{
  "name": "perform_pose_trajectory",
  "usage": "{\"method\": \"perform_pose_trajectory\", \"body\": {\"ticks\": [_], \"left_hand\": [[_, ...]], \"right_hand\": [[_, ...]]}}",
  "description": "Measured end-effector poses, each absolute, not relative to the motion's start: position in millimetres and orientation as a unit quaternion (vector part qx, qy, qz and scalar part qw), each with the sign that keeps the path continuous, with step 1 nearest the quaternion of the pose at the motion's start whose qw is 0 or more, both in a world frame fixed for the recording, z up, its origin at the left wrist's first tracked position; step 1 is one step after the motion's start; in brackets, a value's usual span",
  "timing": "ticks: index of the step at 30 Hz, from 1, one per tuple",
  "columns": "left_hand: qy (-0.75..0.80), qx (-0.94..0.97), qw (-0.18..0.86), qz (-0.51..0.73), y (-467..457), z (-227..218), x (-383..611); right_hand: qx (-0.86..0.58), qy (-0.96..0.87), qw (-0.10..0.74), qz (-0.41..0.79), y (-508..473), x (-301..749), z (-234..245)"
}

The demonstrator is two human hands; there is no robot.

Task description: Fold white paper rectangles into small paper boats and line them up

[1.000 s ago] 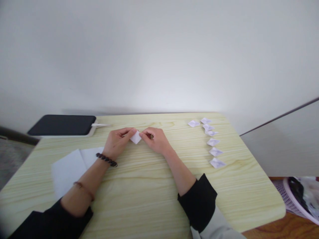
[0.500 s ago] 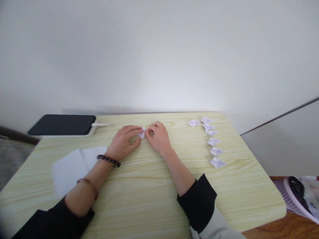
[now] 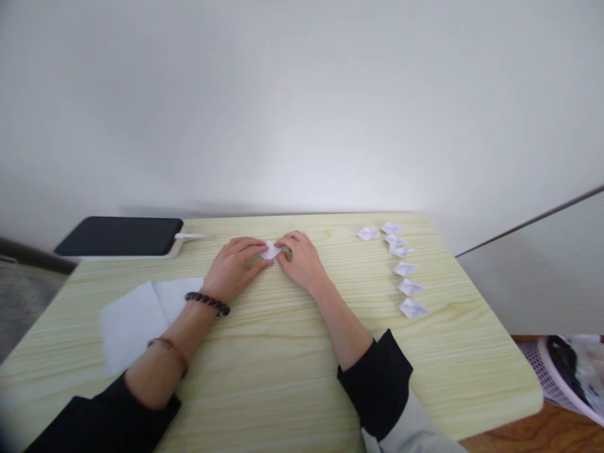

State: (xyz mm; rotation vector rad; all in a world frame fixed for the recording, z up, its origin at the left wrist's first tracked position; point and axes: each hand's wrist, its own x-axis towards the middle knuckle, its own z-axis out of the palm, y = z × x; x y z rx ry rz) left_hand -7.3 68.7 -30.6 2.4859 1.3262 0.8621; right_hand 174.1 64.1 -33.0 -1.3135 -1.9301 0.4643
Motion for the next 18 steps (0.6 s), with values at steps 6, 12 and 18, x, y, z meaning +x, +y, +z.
{"method": "perform_pose_trajectory", "body": {"ticks": [6, 12, 18], "left_hand": [[0.449, 0.834, 0.093, 0.308, 69.7, -30.5, -7.0], [0.437, 0.838, 0.095, 0.311, 72.1, -32.6, -8.6], [0.433, 0.833, 0.102, 0.328, 74.5, -36.1, -10.3]], "right_hand": [[-0.495, -0.765, 0.372, 0.174, 62.3, 173.6, -31.5], [-0.499, -0.760, 0.379, 0.172, 63.2, 174.4, -33.2], [-0.510, -0.752, 0.379, 0.175, 63.8, 175.1, -33.6]]}}
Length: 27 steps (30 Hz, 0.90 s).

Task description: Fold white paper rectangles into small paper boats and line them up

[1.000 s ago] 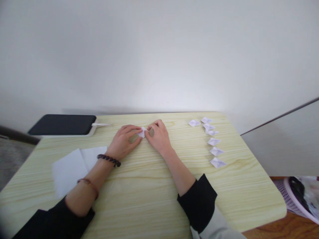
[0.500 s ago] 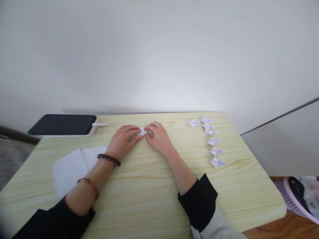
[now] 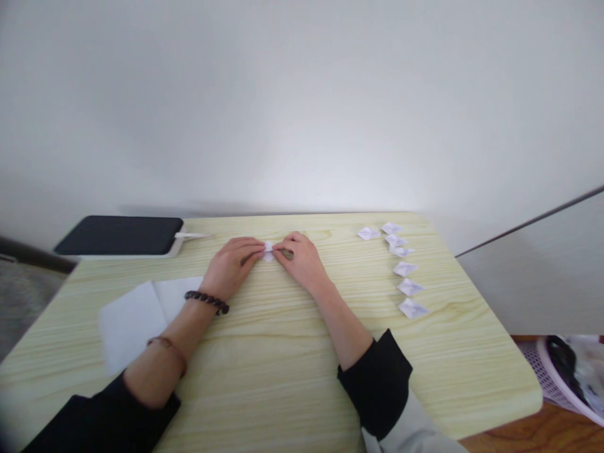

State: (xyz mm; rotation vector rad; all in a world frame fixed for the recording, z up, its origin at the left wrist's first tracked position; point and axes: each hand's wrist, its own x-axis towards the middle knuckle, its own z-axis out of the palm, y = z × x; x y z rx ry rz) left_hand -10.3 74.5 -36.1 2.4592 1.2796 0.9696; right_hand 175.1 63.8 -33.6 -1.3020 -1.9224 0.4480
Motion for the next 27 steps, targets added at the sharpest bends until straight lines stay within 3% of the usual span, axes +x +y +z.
{"method": "perform_pose_trajectory", "body": {"ticks": [6, 27], "left_hand": [[0.461, 0.823, 0.079, 0.323, 72.0, -33.1, -10.6], [0.479, 0.814, 0.103, 0.312, 71.1, -30.8, -8.8]], "right_hand": [[-0.511, -0.745, 0.373, 0.212, 63.6, 175.4, -28.7], [-0.546, -0.763, 0.318, 0.139, 63.6, 169.3, -29.3]]}}
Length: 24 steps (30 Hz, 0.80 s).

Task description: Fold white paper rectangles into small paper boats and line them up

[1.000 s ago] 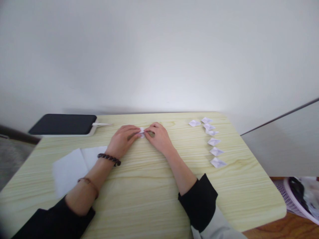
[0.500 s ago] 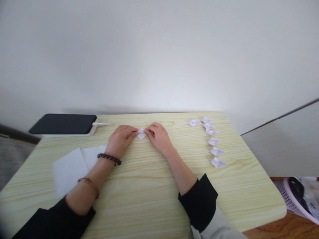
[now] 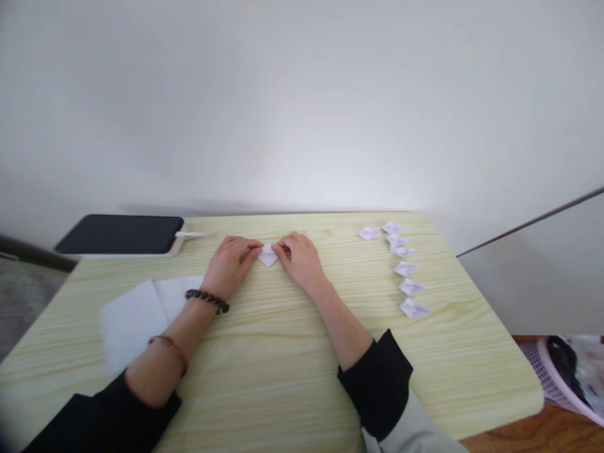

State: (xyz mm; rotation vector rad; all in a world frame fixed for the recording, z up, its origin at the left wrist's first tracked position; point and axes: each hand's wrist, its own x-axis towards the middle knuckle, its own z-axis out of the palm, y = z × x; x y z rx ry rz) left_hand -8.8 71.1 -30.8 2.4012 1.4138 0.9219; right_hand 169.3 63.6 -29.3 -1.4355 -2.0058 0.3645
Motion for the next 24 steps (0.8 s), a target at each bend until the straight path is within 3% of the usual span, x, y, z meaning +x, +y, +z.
{"method": "perform_pose_trajectory", "body": {"ticks": [10, 24], "left_hand": [[0.496, 0.816, 0.077, 0.285, 68.6, -28.1, -4.3], [0.481, 0.820, 0.100, 0.295, 69.6, -29.2, -4.2]], "right_hand": [[-0.613, -0.733, 0.285, 0.074, 60.7, 165.0, -32.0], [-0.619, -0.734, 0.268, 0.078, 60.3, 164.3, -29.5]]}}
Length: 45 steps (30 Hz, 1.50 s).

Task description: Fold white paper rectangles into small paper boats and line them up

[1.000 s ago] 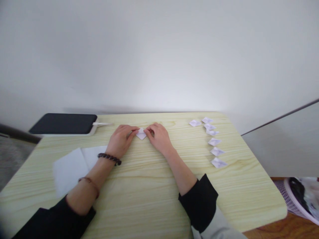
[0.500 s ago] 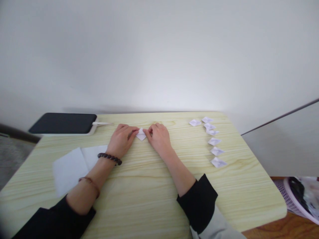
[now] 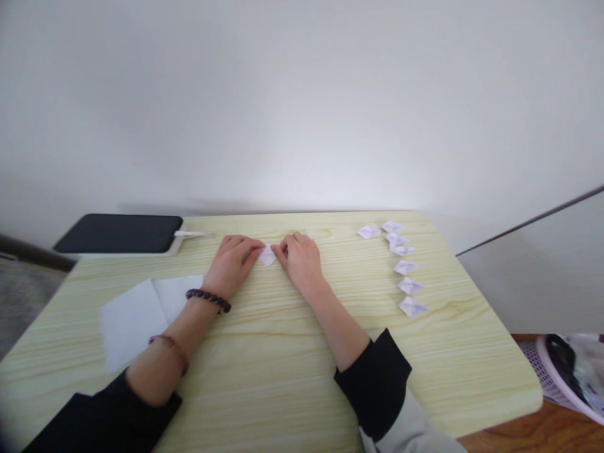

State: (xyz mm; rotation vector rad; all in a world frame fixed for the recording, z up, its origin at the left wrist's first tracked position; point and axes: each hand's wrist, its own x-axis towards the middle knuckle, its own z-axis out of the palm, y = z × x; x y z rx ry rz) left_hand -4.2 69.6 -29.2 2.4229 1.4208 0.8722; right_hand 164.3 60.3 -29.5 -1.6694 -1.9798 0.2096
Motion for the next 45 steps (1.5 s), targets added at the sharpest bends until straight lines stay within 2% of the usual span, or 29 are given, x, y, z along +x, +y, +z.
{"method": "perform_pose_trajectory", "body": {"ticks": [8, 17, 29, 38, 45], "left_hand": [[0.546, 0.791, 0.088, 0.261, 66, -27, -4], [0.541, 0.798, 0.064, 0.258, 63, -28, -3], [0.512, 0.769, 0.181, 0.337, 71, -27, -5], [0.503, 0.680, 0.332, 0.418, 69, -23, -4], [0.507, 0.678, 0.360, 0.392, 68, -19, -5]], "right_hand": [[-0.620, -0.726, 0.285, 0.084, 60, 161, -31], [-0.605, -0.732, 0.297, 0.100, 59, 163, -33], [-0.575, -0.748, 0.311, 0.114, 56, 165, -31], [-0.535, -0.702, 0.404, 0.239, 57, 167, -30], [-0.524, -0.668, 0.429, 0.310, 56, 169, -30]]}}
